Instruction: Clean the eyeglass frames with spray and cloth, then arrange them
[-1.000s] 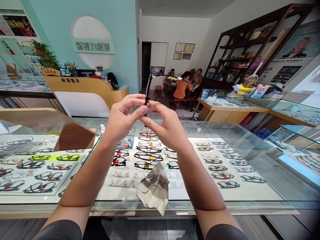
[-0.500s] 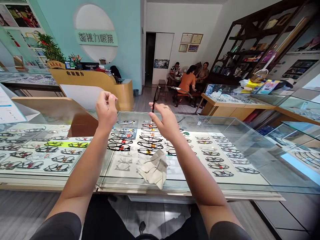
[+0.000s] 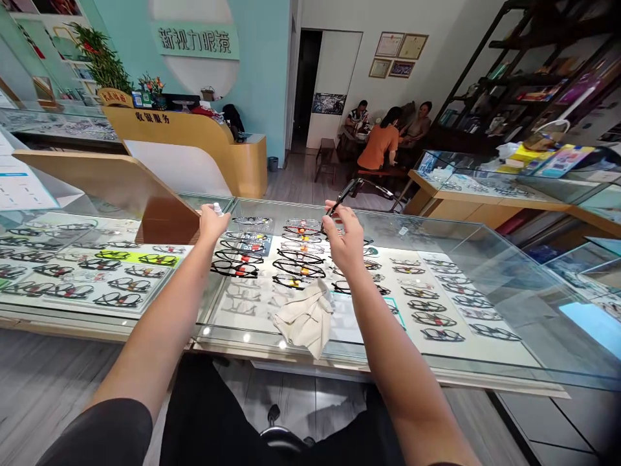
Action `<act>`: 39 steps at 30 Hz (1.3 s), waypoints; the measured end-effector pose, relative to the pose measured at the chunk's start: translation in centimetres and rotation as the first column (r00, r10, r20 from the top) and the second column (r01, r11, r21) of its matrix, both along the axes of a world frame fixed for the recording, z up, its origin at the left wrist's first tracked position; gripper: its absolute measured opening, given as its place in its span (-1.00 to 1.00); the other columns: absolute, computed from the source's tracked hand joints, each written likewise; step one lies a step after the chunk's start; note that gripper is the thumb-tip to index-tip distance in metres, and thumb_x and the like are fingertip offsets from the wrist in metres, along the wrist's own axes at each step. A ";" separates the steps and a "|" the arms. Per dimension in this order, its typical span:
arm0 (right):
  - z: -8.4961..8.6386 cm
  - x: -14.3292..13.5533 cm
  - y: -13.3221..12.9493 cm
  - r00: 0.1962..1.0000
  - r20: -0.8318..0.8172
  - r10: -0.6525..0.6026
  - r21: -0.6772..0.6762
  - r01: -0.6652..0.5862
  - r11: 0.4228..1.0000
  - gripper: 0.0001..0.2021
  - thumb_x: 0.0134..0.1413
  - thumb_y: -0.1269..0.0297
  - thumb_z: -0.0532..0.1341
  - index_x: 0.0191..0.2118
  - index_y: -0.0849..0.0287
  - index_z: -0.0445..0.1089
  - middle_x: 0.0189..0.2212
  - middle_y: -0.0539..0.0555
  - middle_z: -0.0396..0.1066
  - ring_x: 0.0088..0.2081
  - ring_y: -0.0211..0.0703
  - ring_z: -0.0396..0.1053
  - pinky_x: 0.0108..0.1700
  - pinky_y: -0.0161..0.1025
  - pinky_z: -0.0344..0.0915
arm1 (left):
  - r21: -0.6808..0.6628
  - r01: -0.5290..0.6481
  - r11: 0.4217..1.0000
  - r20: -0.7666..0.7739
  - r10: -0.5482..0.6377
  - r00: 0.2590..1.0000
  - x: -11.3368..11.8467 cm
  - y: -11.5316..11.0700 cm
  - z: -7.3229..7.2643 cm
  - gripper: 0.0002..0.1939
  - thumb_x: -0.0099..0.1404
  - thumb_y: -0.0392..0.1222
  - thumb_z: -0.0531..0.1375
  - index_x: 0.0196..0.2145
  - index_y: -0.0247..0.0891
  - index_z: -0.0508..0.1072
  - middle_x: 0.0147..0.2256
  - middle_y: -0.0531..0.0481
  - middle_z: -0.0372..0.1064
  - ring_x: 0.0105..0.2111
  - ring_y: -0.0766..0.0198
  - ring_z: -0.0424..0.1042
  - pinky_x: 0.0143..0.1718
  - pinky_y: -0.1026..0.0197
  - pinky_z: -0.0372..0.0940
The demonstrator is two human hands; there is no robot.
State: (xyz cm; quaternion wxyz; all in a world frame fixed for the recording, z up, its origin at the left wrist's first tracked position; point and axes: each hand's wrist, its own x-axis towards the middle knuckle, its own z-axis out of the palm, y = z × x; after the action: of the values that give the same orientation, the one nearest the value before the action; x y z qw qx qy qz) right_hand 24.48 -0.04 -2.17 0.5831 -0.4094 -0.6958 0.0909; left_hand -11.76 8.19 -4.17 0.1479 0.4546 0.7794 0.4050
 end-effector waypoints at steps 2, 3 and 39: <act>-0.1 0.1 0.1 0.998 -0.061 0.033 -0.038 -0.035 0.999 -0.57 0.51 -0.02 0.20 0.26 0.08 0.56 0.16 0.24 0.63 0.08 0.05 0.55 0.20 0.06 0.48 | -0.038 0.007 0.999 0.008 -0.007 1.000 -0.7 0.2 -0.4 -0.49 0.24 -0.30 0.41 0.09 -0.26 0.36 0.12 -0.45 0.55 0.24 -0.34 0.52 0.27 -0.22 0.37; -0.1 0.0 0.2 0.994 -0.093 0.053 -0.056 -0.058 0.997 -0.57 0.51 -0.02 0.20 0.25 0.10 0.57 0.17 0.24 0.63 0.06 0.04 0.56 0.17 0.03 0.49 | -0.047 0.012 0.999 0.009 -0.012 1.000 -0.8 0.3 -0.5 -0.56 0.22 -0.31 0.40 0.01 -0.24 0.38 0.06 -0.42 0.56 0.23 -0.34 0.52 0.26 -0.22 0.37; 0.6 -3.8 -3.5 0.740 -0.220 0.635 -0.404 -0.662 0.631 -0.41 0.42 -0.38 0.26 0.09 0.05 0.65 -0.01 0.13 0.67 0.00 0.02 0.56 0.22 0.05 0.52 | 0.350 0.723 0.595 0.431 -0.788 0.440 11.4 -7.5 2.9 -0.16 0.17 0.74 0.21 -0.57 -0.19 0.38 -0.61 -0.03 0.29 -0.61 0.30 0.22 -0.58 0.23 0.06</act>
State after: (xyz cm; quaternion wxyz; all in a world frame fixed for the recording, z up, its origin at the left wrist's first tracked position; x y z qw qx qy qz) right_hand 20.67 -3.50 -1.55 0.4172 -0.2541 -0.7372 0.4668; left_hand -0.34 0.66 -1.25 0.5020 0.6259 0.3918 0.4503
